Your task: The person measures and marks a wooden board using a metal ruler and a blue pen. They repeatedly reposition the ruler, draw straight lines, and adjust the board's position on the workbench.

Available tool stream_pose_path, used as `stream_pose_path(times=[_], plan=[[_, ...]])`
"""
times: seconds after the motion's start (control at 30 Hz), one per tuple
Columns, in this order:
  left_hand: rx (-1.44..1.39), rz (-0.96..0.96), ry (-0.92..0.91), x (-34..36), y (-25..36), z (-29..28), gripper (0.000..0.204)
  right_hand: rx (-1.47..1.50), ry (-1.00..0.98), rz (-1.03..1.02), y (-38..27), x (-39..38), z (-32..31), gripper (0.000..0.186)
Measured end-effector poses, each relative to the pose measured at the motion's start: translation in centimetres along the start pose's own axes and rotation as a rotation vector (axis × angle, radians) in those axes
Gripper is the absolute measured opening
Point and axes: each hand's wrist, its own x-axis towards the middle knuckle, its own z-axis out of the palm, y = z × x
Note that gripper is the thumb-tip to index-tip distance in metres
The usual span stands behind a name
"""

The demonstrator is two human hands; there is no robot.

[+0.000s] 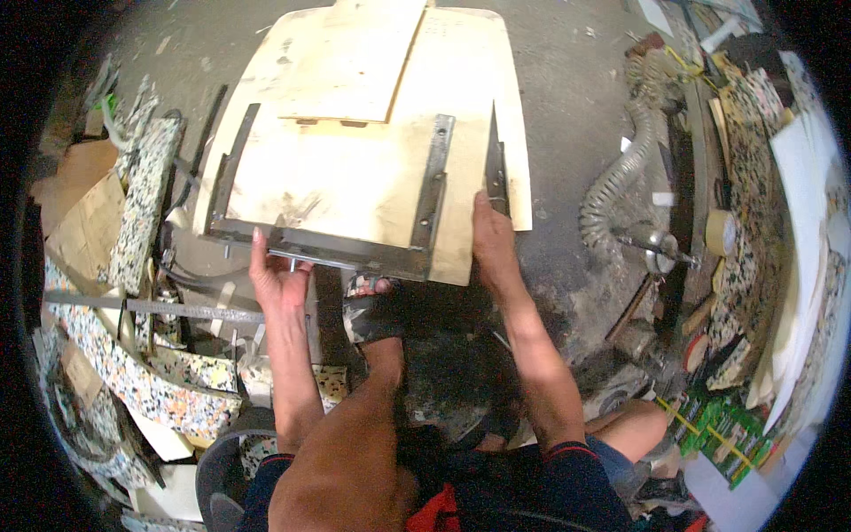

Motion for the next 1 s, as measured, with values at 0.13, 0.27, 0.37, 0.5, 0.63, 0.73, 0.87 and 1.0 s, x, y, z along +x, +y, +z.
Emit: stream_pose_path(times=[0.13,0.27,0.37,0.5,0.63,0.73,0.87,1.0], plan=[[0.01,0.002,-0.049,1.1,1.1,-0.9,0.044,-0.25,0.017,0.014,1.5,1.6,-1.6,0.06],[0.0,0.052,0.059,0.5,1.5,0.3,0.049,-0.835,0.362,-0.246,0.4,5.0,-4.6,0.055],[0.064,0.073,0.112,-1.5,2.2,1.5,0.056,-1.095,0.409,-0.139,0.7,8.6,-7.8,0.059],[0.061,0.093,0.155,-2.8,4.7,0.4,0.059,-1.138,0.285,-0.034,-0.4,9.4,-6.9,0.072],[-0.081,0.121,0.071,-2.4,7.0,-2.5,0.054,-1.102,0.306,-0.027,-0.6,9.7,-6.1,0.084],[-0.033,0.222,0.185,-2.9,8.2,-3.8,0.049,-1.142,0.308,-0.035,0.2,10.1,-6.2,0.086],[-0.064,0.221,0.153,-2.5,9.7,-6.7,0.042,-0.948,0.382,0.027,1.6,12.8,-8.4,0.092],[-0.078,0.267,0.201,-3.2,11.2,-8.9,0.042,-0.956,0.374,0.121,0.6,13.4,-7.6,0.101]])
